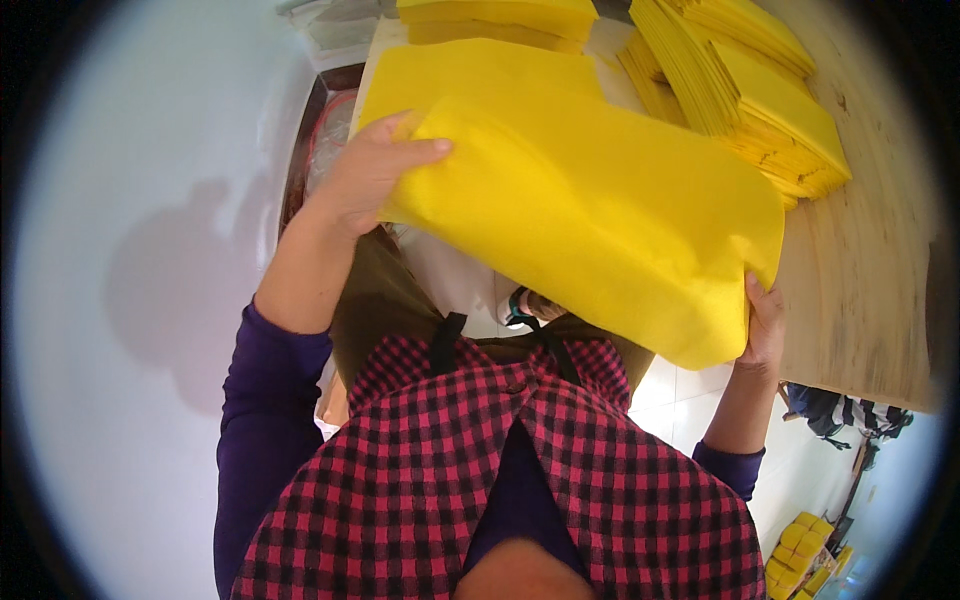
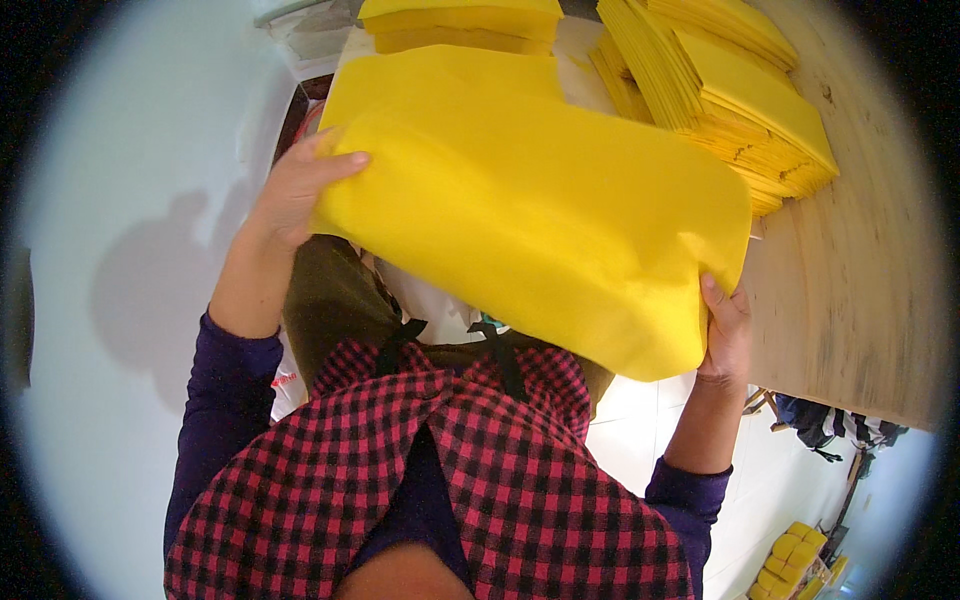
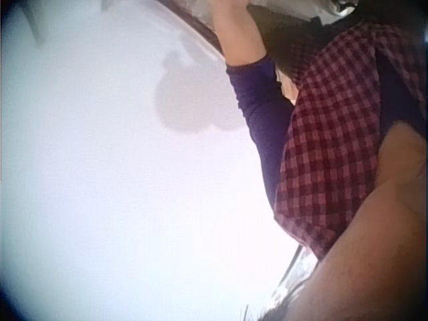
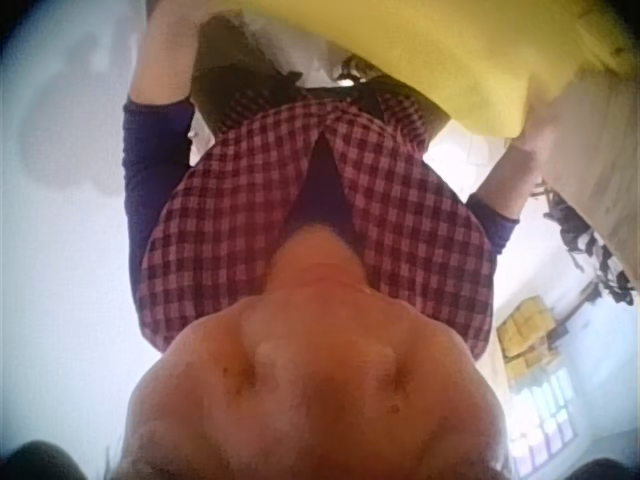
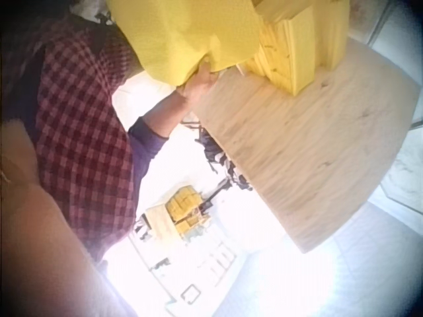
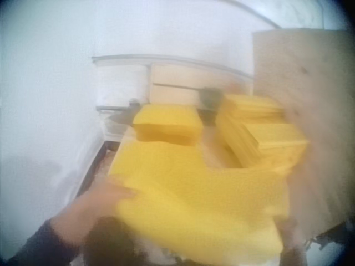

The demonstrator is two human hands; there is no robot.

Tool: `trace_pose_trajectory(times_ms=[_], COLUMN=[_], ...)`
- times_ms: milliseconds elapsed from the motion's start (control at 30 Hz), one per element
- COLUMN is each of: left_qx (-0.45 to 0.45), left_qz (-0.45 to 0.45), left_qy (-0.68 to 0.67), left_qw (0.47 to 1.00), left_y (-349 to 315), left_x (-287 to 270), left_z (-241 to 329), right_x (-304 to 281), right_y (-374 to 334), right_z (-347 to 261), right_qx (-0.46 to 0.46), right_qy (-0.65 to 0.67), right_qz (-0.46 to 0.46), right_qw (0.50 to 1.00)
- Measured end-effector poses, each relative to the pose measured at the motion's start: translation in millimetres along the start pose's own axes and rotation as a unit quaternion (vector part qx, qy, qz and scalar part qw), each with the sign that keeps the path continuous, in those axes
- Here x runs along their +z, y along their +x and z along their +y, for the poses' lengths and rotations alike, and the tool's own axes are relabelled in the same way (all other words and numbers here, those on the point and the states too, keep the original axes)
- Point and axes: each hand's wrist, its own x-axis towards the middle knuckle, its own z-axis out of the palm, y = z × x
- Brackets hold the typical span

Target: The person repeatedly folds large yellow sheets in half and stacks them on a table. The person handles the sheets by hand, aligning edges and pressing folds to create a growing stack of folded sheets.

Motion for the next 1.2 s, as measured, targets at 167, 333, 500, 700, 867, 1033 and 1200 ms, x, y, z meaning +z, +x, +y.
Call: trace_pose_trajectory(times_ms=[167, 333, 500, 700, 867, 1033, 1200], left_qx=[0.095, 0.148, 0.162, 0.017, -0.051, -0.083, -0.077], left_qz=[0.059, 0.060, 0.167, 0.206, 0.210, 0.203, 0.192], left_qy=[0.039, 0.023, 0.027, -0.048, -0.060, -0.037, -0.074], left_qw=[0.993, 0.987, 0.972, 0.977, 0.975, 0.975, 0.976], left_y=[-21, -27, -13, 24, 40, 40, 40], left_x=[-23, -53, -75, -93, -109, -116, -117], left_z=[39, 71, 43, -25, -49, -45, -41], right_x=[39, 80, 103, 107, 102, 98, 98], right_y=[28, 86, 162, 232, 255, 257, 253], right_z=[-21, -34, -19, 41, 83, 87, 84], right_qx=[-0.016, -0.068, -0.043, 0.110, 0.182, 0.200, 0.176], right_qy=[0.001, -0.006, -0.026, -0.077, -0.134, -0.148, -0.156], right_qz=[-0.049, -0.123, -0.180, -0.192, -0.174, -0.146, -0.144], right_qw=[0.999, 0.990, 0.982, 0.972, 0.958, 0.958, 0.961])
